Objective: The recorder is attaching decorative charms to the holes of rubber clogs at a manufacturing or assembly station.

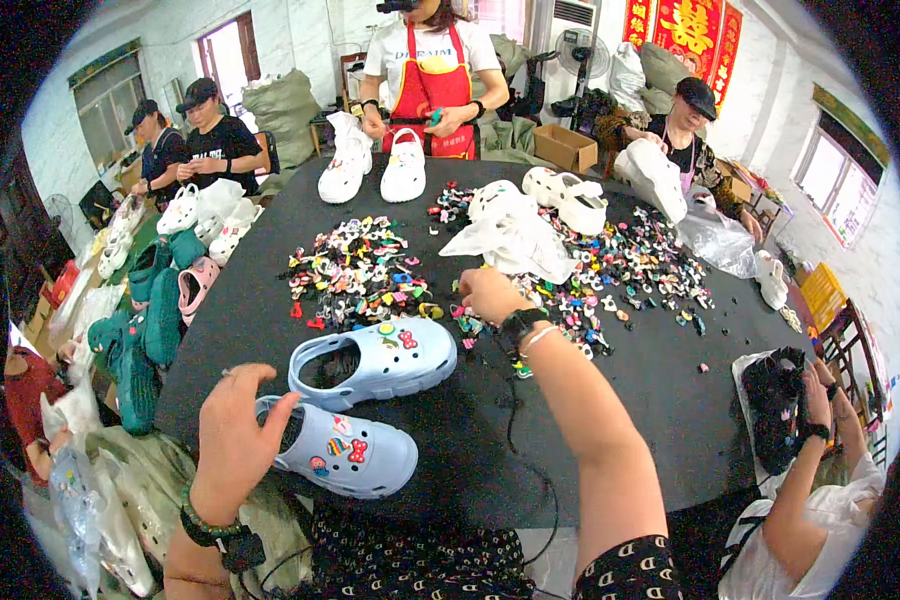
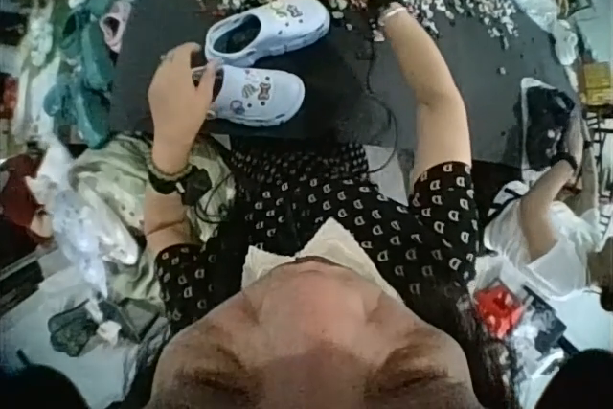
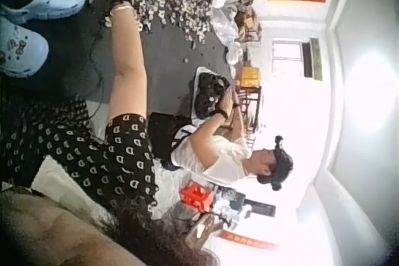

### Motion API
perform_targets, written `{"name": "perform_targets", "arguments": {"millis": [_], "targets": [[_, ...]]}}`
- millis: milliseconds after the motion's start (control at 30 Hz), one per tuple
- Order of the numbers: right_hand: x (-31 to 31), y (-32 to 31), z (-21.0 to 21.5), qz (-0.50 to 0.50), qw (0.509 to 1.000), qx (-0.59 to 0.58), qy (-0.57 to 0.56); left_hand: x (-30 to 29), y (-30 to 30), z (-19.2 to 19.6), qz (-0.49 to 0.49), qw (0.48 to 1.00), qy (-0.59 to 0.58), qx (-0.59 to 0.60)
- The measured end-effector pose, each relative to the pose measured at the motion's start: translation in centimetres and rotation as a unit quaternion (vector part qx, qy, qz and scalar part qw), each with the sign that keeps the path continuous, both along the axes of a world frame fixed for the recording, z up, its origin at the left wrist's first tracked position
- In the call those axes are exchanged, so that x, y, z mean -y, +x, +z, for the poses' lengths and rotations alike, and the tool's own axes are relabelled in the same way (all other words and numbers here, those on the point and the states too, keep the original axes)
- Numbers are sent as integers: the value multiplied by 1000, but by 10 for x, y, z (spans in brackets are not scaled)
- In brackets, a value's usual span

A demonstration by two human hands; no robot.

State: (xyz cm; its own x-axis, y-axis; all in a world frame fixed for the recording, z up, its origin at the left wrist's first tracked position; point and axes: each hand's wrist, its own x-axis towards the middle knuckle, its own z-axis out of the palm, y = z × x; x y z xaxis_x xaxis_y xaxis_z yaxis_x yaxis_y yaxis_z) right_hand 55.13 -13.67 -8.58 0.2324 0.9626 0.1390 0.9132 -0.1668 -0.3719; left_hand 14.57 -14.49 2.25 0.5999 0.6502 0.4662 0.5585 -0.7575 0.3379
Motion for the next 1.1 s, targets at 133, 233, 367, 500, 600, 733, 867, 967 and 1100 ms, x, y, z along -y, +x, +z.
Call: {"name": "perform_targets", "arguments": {"millis": [133,233,367,500,600,733,867,967,1100], "targets": [[-38,-15,-15,13,998,56,-21,-5,11,4,-80,996,3,48],[-54,-3,-36,17,997,75,-16,-16,32,-14,-152,986,2,69],[-63,6,-48,35,998,51,-14,-43,59,-52,-154,962,-212,80],[-54,16,-45,28,999,17,-18,-60,81,-39,-69,895,-440,-17],[-54,4,-35,42,997,60,-1,-94,86,-88,-63,822,-561,72],[-38,1,-19,11,995,24,95,-83,111,-90,-41,586,-765,265],[-4,-50,53,79,984,-137,87,-89,103,-87,-85,650,-721,224],[9,-64,65,161,964,-213,5,-96,102,-97,-107,676,-713,150],[18,-86,71,222,964,-145,-10,-87,100,-89,-121,669,-714,166]]}}
